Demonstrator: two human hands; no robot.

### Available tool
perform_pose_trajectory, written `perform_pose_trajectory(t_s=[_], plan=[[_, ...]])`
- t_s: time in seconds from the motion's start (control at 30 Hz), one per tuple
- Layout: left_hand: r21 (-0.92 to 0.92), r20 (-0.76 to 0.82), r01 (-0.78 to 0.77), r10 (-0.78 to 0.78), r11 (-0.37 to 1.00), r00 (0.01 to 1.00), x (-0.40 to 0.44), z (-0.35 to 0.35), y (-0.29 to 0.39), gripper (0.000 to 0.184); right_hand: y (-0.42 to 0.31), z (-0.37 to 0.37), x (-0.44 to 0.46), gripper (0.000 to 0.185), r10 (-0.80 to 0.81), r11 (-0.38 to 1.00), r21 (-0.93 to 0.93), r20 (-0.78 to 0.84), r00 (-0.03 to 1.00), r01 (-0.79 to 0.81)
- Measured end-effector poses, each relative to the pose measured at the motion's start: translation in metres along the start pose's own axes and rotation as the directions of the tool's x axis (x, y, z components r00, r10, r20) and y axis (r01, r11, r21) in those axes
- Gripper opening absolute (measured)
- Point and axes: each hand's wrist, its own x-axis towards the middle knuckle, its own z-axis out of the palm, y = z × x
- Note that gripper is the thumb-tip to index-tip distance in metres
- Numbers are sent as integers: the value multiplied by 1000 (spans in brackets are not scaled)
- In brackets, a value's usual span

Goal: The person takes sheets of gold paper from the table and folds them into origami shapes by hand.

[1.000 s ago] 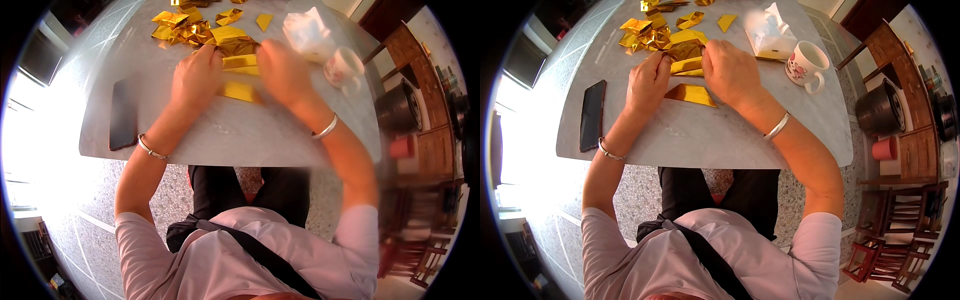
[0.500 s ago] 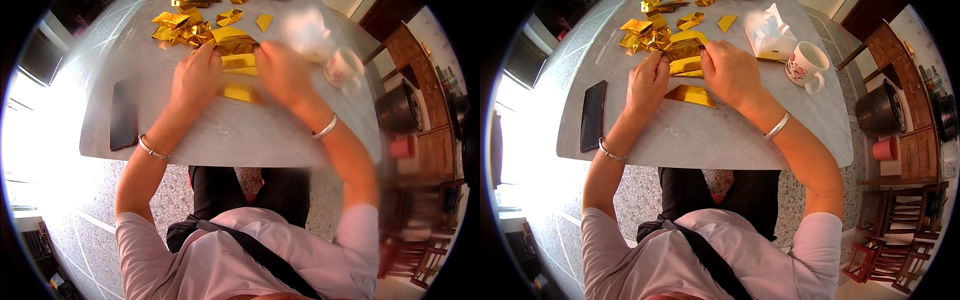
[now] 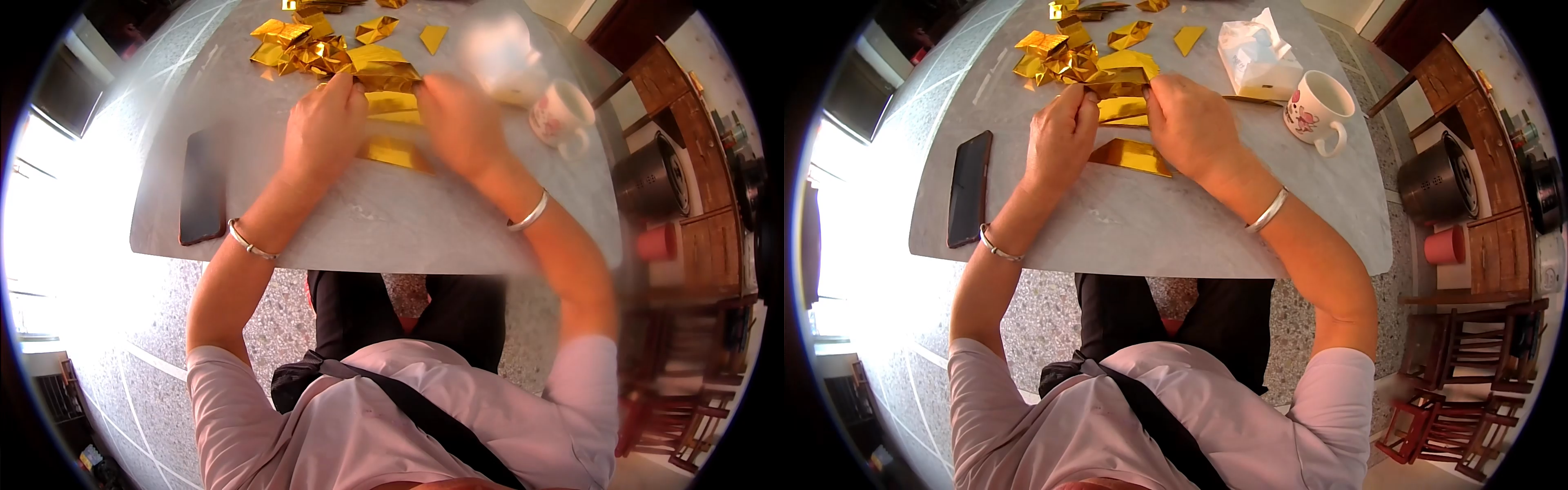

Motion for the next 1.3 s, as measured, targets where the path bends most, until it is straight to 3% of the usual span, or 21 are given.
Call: perform_pose_trajectory(t_s=[0.2, 0.3, 0.33, 0.43, 0.57, 0.67, 0.77, 0.87, 0.97, 1.07, 1.17, 1.3], plan=[[5, -41, -19, 19, 1000, 999, 2, -1, -2, 16, 5, 1, 3, 20, 33, 999, 23, -53, 998, -32], [-68, 67, 180, -176, 981, 982, 4, -13, 8, 21, 13, 2, 15, 25, 163, 985, 78, -116, 980, -155], [-71, 37, 170, -168, 983, 985, 5, -13, 6, 21, 18, 5, 22, 27, 219, 973, 110, -137, 966, -205], [-61, -17, 158, -159, 986, 987, 3, -11, -5, 20, 46, 17, 52, 33, 352, 929, 119, 13, 936, -351], [-14, -9, 178, -178, 984, 984, 2, -8, -13, 20, 55, 36, 85, 42, 605, 632, 454, 217, 766, -628], [4, -19, 179, -179, 984, 984, 3, -7, -16, 20, 40, 26, 77, 39, 546, 720, 325, 278, 790, -613], [-3, -23, 172, -172, 985, 985, 3, -6, -14, 18, 27, 11, 41, 35, 293, 933, 137, 252, 922, -334], [-8, -26, 141, -141, 990, 990, 4, -5, -13, 17, 15, 3, 7, 34, 117, 993, -12, 255, 960, -118], [1, -24, 127, -127, 992, 992, 5, -6, -12, 16, 5, -6, -7, 36, 77, 996, 24, 348, 934, -91], [-24, -18, 172, -173, 985, 985, 3, -7, -13, 16, -1, -11, -13, 36, -41, 999, 1, 401, 915, 44], [-45, -23, 179, -180, 983, 983, 4, -6, -14, 16, -10, -18, -14, 33, -51, 999, 12, 484, 874, 51], [-135, -13, 194, -197, 972, 980, 4, -4, -17, 15, -9, -17, -18, 28, -28, 998, 65, 463, 886, -2]])
